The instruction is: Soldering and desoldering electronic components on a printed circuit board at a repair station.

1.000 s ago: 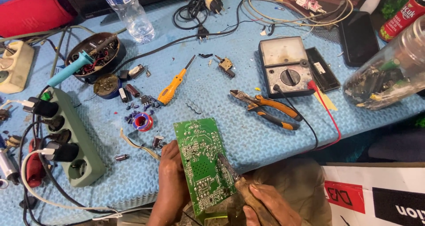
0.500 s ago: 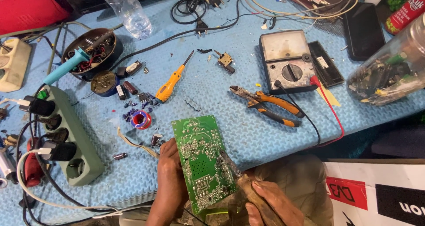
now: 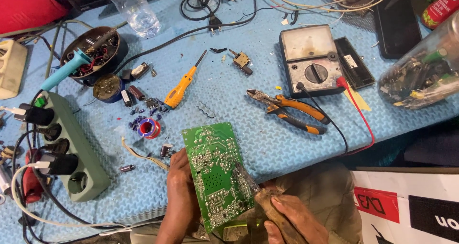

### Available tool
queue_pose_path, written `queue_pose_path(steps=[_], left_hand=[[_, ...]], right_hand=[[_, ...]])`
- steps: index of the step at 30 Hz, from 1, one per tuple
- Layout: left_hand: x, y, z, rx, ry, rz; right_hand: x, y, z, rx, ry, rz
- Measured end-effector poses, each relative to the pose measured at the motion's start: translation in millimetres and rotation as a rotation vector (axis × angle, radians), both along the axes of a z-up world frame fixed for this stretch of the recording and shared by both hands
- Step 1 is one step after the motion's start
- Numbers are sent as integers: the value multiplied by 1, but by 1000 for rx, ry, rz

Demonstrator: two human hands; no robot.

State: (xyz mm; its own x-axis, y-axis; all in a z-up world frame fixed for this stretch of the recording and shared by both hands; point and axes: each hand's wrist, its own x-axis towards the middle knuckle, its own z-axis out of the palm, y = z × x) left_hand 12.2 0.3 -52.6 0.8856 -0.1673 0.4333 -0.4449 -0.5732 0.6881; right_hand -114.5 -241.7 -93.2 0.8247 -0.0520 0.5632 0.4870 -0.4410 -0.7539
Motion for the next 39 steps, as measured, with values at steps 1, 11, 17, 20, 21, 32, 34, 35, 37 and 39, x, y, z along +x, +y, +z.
queue_pose_path(steps=[1, 11, 17, 20, 21, 32, 34, 35, 37, 39], left_hand=[[1, 5, -14, -12, 10, 20], [0, 4, -7, 45, 22, 20], [-1, -3, 13, -9, 8, -27], [0, -2, 6, -10, -10, -17], [0, 0, -3, -18, -24, 4], [-5, -16, 53, -32, -63, -48], [-5, -15, 55, -62, -66, -63], [-5, -14, 55, -75, -70, -52], [-7, -12, 56, -22, -57, -67], [-6, -10, 48, -32, -67, -51]], right_hand=[[2, -1, -2, -9, -63, 13], [2, 27, 32, 140, -11, -214], [-7, 9, -3, 115, -31, -80], [-12, 4, 1, 56, 36, 40], [-10, 9, 20, 184, 60, 155], [-2, 57, 30, -22, -19, 5], [-2, 64, 35, 27, 0, -125], [-5, 65, 40, 14, -5, -114], [-13, 65, 52, 130, 202, -161], [-13, 58, 33, -46, 234, -292]])
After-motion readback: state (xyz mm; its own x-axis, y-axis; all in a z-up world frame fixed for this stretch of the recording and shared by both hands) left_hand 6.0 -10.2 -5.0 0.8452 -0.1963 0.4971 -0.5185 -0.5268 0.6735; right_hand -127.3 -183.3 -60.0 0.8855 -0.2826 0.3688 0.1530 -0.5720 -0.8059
